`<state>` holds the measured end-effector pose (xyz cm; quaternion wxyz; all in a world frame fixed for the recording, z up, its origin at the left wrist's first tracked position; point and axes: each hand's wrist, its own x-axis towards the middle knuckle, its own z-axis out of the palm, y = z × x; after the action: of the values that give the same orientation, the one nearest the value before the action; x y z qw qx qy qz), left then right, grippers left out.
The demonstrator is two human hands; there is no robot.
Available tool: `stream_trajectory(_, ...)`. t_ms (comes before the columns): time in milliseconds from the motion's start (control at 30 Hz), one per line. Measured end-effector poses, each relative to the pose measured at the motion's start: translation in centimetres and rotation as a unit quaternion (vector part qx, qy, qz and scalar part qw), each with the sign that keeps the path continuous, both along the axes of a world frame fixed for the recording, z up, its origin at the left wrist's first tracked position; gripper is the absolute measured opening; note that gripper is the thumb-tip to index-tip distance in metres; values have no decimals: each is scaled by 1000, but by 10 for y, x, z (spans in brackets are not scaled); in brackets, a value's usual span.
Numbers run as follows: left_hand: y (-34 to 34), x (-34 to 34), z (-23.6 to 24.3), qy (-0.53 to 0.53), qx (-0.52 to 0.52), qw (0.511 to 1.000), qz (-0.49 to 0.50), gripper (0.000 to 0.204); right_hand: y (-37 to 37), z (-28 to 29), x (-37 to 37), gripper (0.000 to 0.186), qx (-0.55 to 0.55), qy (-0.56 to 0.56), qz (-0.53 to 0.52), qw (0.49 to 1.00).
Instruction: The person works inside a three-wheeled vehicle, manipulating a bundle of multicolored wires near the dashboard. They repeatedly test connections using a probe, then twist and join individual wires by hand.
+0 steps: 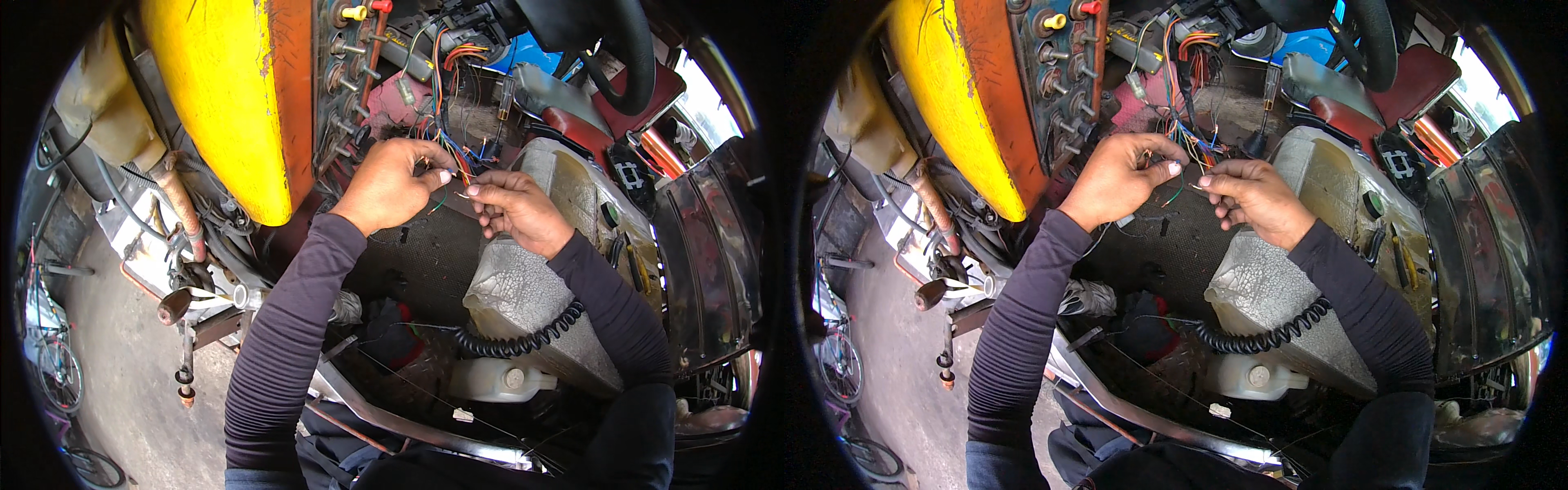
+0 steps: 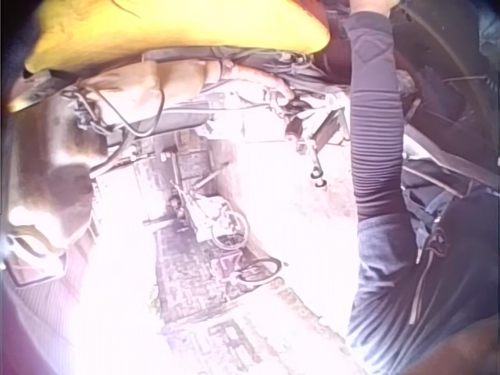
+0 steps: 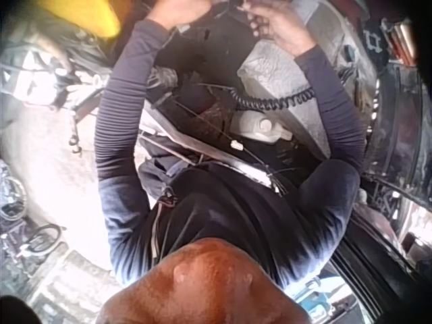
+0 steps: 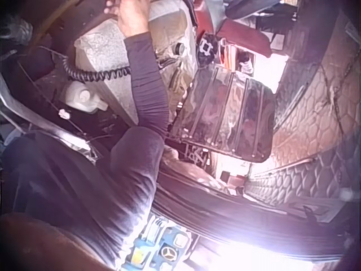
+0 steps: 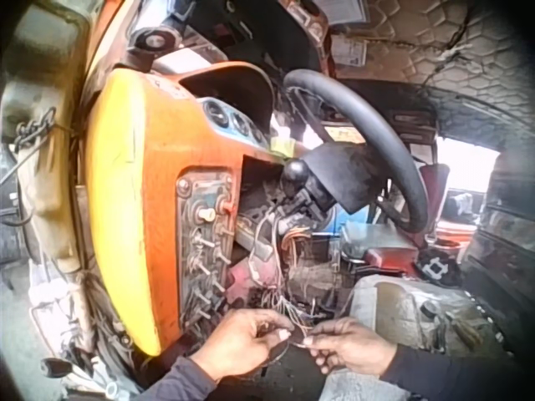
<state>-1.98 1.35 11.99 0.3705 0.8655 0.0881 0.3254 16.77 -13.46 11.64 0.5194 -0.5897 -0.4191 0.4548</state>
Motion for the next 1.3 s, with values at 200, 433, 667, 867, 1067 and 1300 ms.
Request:
stream_trajectory(200,0,5,-4,-20,16,999,-19,18,2,1,-3,14,-1,-11,13,1000)
stream_trajectory(433,-3,19,-8,11,154,988,4,18,5,-9,1,17,27,-53,32,998)
stream_trajectory(667,-5,21,-12,18,187,981,45,16,-12,-4,-14,19,94,-94,-57,990)
stream_trajectory(867,-12,23,-9,29,185,980,64,18,-17,-4,-13,14,39,-140,-80,986)
stream_trajectory(1067,-21,24,-4,56,178,977,100,19,-20,-17,-9,15,175,-460,-141,859)
stream_trajectory(1300,-22,21,-4,62,183,975,108,19,-24,2,-22,15,278,-685,-126,662)
